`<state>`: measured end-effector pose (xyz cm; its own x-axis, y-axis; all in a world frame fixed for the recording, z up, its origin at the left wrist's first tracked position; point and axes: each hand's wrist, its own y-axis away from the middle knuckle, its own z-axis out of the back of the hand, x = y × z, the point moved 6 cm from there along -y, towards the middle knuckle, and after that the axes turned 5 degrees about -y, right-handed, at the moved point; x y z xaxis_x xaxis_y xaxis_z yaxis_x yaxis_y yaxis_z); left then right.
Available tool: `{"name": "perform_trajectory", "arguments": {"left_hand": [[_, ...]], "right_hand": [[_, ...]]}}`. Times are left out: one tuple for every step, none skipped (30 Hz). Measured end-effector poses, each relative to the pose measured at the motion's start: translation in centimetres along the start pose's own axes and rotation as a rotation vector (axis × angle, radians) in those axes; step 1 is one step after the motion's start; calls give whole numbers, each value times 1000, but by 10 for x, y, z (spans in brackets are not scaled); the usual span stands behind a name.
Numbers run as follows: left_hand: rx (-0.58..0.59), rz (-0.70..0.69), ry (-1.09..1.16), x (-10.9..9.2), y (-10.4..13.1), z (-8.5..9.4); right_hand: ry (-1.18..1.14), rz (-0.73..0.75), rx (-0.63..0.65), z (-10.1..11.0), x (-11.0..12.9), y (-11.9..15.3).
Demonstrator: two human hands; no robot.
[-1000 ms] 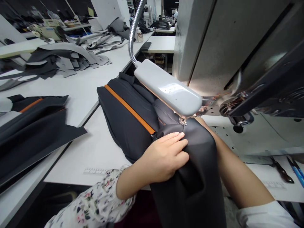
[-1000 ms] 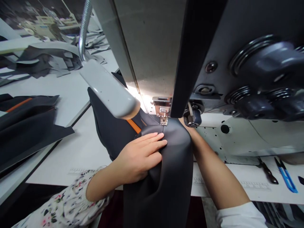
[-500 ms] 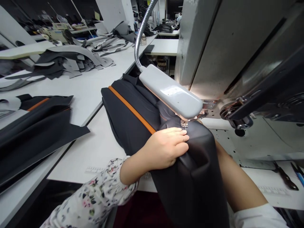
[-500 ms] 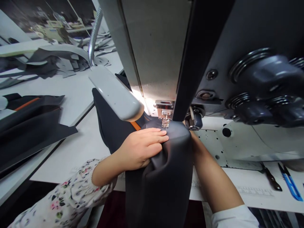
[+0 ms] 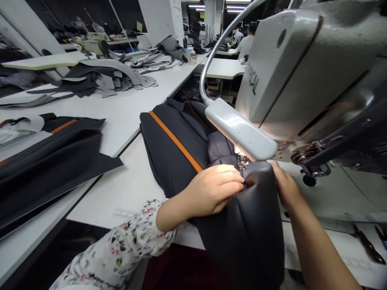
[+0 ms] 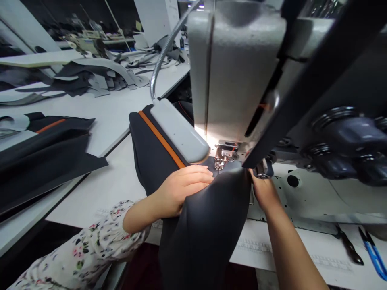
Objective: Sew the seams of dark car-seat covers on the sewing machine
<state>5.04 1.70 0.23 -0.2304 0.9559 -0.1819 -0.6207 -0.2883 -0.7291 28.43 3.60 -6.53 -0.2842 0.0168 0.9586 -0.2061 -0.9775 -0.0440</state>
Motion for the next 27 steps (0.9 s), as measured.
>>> {"name": "perform_trajectory", "arguments": {"left_hand": [[-63, 72, 24, -2, 3, 5], [-106, 150, 61, -3, 6, 8], [-111, 221, 108, -4, 10, 8], [-80, 274, 156, -6, 13, 4], [-19, 293, 200, -9, 15, -2], [56, 281, 232, -14, 17, -9], [118, 247, 235, -19, 19, -16], [161, 206, 208, -23, 20, -24], [193, 165, 161, -27, 22, -31], [221, 128, 104, -30, 23, -40], [250, 101, 40, -32, 24, -49], [277, 83, -23, -33, 24, -60], [304, 66, -77, -34, 24, -70], [327, 51, -120, -34, 23, -80], [337, 35, -157, -35, 22, -87], [332, 16, -185, -35, 20, -91], [304, -3, -201, -36, 17, -89], [253, -25, -200, -38, 15, -81], [184, -50, -188, -41, 13, -68], [107, -76, -175, -43, 12, -49], [35, -101, -167, -45, 13, -27], [-20, -124, -180, -47, 14, -5], [-50, -135, -221, -48, 15, 15], [-58, -145, -266, -47, 17, 30], [-70, -169, -305, -47, 17, 42], [-77, -196, -330, -46, 18, 48], [-71, -228, -339, -45, 17, 49]], "right_hand": [[29, 57, -26, 7, 12, 16], [61, 142, -46, 11, 28, 35], [136, 310, -26, 12, 50, 54], [216, 473, 49, 6, 73, 73], [296, 607, 128, 0, 92, 90], [385, 731, 190, -7, 108, 104], [485, 835, 262, -14, 120, 114], [591, 922, 315, -19, 126, 120], [701, 989, 353, -23, 128, 123], [809, 1028, 381, -25, 124, 123], [902, 1041, 390, -25, 116, 122], [968, 1035, 385, -23, 107, 121], [1000, 1014, 385, -22, 98, 121], [991, 998, 393, -20, 90, 122], [946, 984, 407, -19, 84, 125], [873, 977, 425, -19, 81, 128], [786, 974, 446, -18, 80, 131], [691, 968, 468, -18, 80, 134], [592, 961, 497, -17, 82, 135], [496, 944, 537, -16, 83, 136], [407, 926, 579, -14, 84, 135], [343, 909, 614, -11, 83, 132], [312, 894, 633, -9, 82, 128], [315, 888, 635, -6, 80, 123], [349, 891, 620, -4, 78, 117], [399, 898, 596, -2, 77, 110], [449, 912, 574, -1, 76, 103]]}}
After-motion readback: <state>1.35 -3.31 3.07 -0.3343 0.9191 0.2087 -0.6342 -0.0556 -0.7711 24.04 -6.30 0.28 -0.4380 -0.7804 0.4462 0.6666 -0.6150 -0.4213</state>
